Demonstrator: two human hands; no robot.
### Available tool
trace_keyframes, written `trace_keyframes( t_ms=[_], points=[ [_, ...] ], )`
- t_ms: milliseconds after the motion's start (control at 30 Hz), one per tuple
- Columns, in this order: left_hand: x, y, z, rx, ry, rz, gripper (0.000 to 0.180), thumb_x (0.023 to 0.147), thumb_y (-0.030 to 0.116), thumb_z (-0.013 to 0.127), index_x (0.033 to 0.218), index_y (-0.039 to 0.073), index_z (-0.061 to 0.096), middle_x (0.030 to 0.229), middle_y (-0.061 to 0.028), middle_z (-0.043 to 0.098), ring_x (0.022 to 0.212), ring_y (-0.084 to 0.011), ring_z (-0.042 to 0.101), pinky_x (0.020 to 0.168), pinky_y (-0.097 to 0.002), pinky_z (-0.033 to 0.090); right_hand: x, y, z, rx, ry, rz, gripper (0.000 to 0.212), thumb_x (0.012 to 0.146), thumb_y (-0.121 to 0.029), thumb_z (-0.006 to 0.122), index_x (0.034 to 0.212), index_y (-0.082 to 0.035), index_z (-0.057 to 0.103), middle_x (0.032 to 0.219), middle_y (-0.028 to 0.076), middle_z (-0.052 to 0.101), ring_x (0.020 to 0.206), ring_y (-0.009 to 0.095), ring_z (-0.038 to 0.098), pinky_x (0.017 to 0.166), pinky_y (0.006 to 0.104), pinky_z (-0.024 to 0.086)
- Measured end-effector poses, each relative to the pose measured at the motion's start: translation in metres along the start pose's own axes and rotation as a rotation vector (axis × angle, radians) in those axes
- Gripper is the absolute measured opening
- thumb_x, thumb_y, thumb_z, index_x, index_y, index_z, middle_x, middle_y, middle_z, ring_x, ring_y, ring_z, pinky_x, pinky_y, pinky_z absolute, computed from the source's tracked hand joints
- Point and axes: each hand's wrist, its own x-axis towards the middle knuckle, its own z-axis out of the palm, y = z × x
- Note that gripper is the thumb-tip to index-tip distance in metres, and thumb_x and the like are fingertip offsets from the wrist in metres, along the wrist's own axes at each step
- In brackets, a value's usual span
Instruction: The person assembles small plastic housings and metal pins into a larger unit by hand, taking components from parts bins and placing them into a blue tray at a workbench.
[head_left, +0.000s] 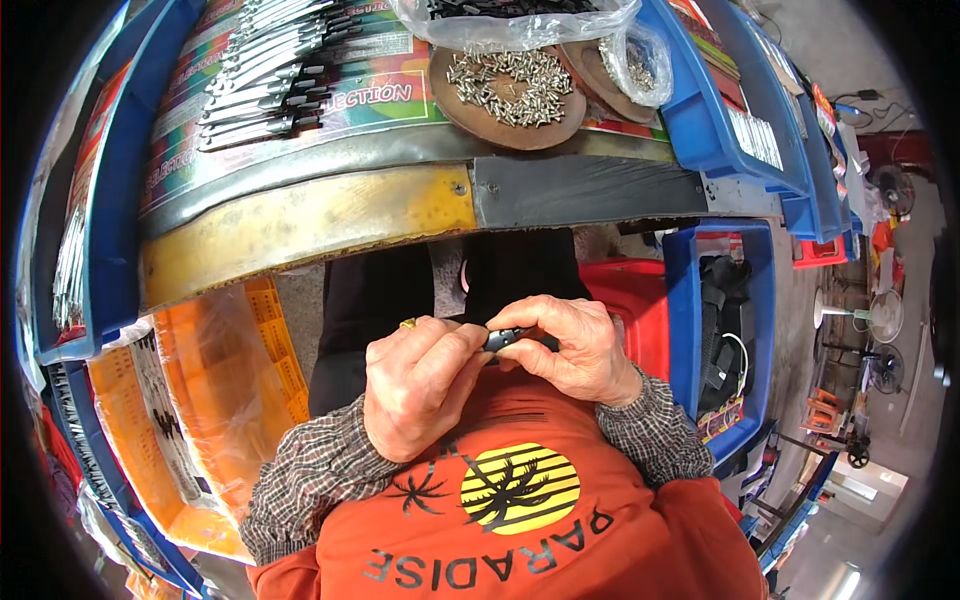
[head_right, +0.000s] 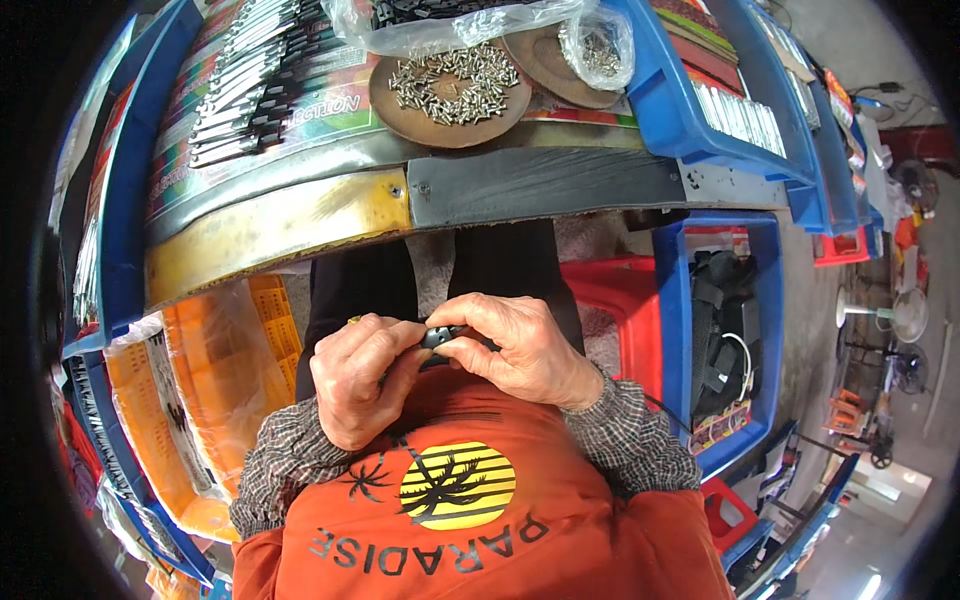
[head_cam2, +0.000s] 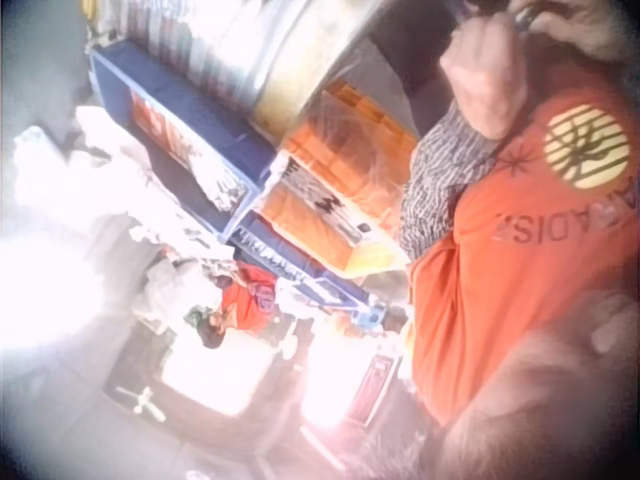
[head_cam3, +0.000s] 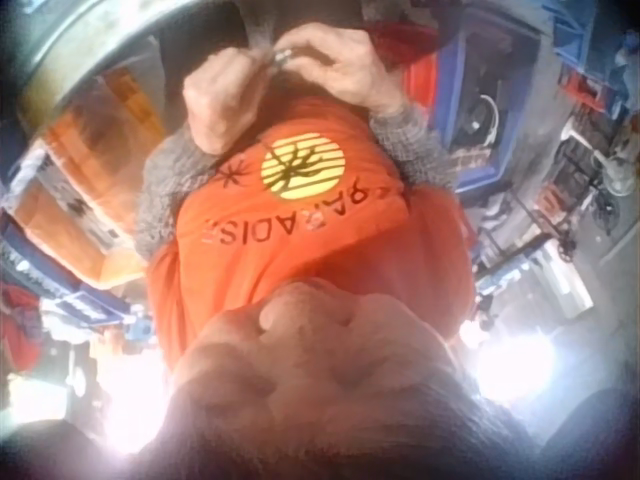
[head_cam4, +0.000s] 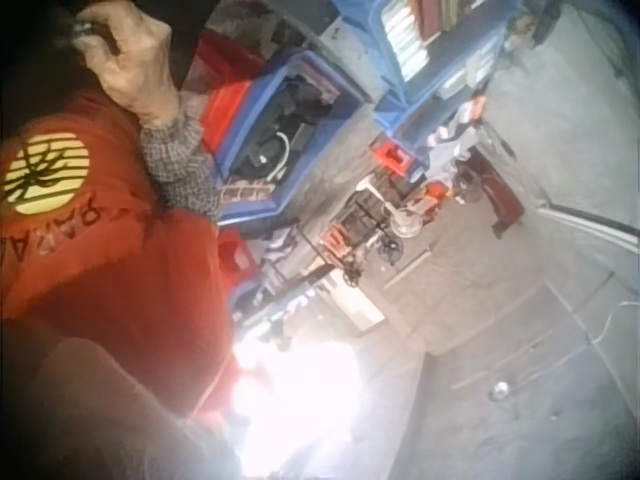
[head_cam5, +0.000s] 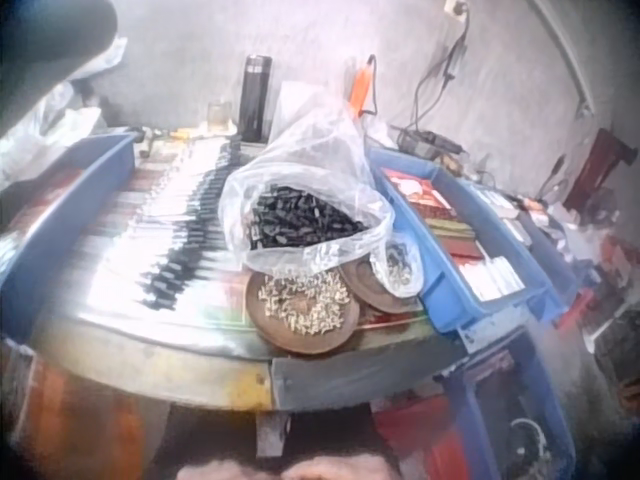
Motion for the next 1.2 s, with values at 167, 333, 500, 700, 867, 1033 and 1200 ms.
trace_keyframes(
  t_ms=[167, 333, 500, 700, 867, 1033, 1200],
  points=[
    [-0.002, -0.001, 0.004, 0.034, 0.012, -0.001, 0.025, 0.067, -0.001, 0.074, 0.088, 0.004, 0.062, 0.074, -0.0087, 0.063, 0.06, -0.0243, 0.061, 0.052, -0.0325, 0.046, -0.003, 0.006, 0.002, -0.022, 0.021, -0.018, 0.019, 0.085, -0.005, 0.068, 0.102, 0.0, 0.061, 0.083, 0.008, 0.066, 0.067, 0.015, 0.066, 0.06, 0.0262, 0.053],
    [-0.003, -0.004, 0.008, 0.03, 0.004, 0.008, 0.025, 0.067, -0.001, 0.074, 0.088, 0.004, 0.062, 0.073, -0.0086, 0.062, 0.06, -0.0244, 0.06, 0.052, -0.0329, 0.046, -0.003, 0.01, 0.001, 0.083, -0.009, 0.028, 0.018, 0.086, -0.005, 0.067, 0.101, 0.001, 0.062, 0.085, 0.008, 0.067, 0.069, 0.015, 0.068, 0.06, 0.0255, 0.054],
    [-0.002, -0.009, 0.003, 0.042, -0.045, 0.023, 0.025, 0.067, 0.0, 0.075, 0.088, 0.004, 0.062, 0.072, -0.0084, 0.062, 0.059, -0.0242, 0.06, 0.052, -0.033, 0.046, -0.007, 0.012, 0.006, 0.196, 0.001, 0.09, 0.018, 0.086, -0.004, 0.067, 0.102, 0.003, 0.062, 0.088, 0.009, 0.068, 0.072, 0.014, 0.068, 0.063, 0.0246, 0.055],
    [-0.001, -0.01, 0.002, 0.006, -0.069, 0.029, 0.026, 0.066, 0.0, 0.075, 0.089, 0.004, 0.063, 0.073, -0.008, 0.062, 0.059, -0.0237, 0.061, 0.052, -0.0326, 0.047, -0.01, 0.011, 0.009, 0.228, 0.069, 0.094, 0.018, 0.086, -0.004, 0.067, 0.102, 0.003, 0.062, 0.091, 0.01, 0.067, 0.074, 0.014, 0.068, 0.064, 0.0242, 0.056],
    [0.0, -0.008, 0.003, 0.038, -0.034, 0.026, 0.027, 0.066, 0.0, 0.075, 0.09, 0.004, 0.063, 0.074, -0.0081, 0.062, 0.061, -0.0236, 0.062, 0.053, -0.0321, 0.047, -0.006, 0.008, 0.005, 0.055, 0.059, 0.019, 0.019, 0.085, -0.004, 0.069, 0.102, 0.001, 0.062, 0.09, 0.009, 0.068, 0.072, 0.013, 0.068, 0.062, 0.0243, 0.055],
    [0.001, -0.009, 0.004, 0.029, 0.003, 0.025, 0.027, 0.066, 0.0, 0.075, 0.09, 0.004, 0.063, 0.075, -0.0083, 0.062, 0.061, -0.0238, 0.062, 0.053, -0.0322, 0.047, -0.003, 0.01, 0.007, 0.07, 0.092, -0.005, 0.019, 0.085, -0.004, 0.068, 0.103, 0.0, 0.063, 0.088, 0.008, 0.069, 0.07, 0.014, 0.068, 0.061, 0.0245, 0.055],
    [0.009, -0.01, -0.003, 0.049, 0.016, 0.056, 0.027, 0.066, -0.001, 0.074, 0.09, 0.004, 0.063, 0.074, -0.0077, 0.062, 0.06, -0.024, 0.061, 0.052, -0.0326, 0.046, 0.004, 0.005, 0.004, 0.024, 0.095, -0.005, 0.019, 0.085, -0.005, 0.069, 0.102, -0.001, 0.063, 0.088, 0.009, 0.068, 0.069, 0.016, 0.067, 0.06, 0.0258, 0.053]
  ],
)
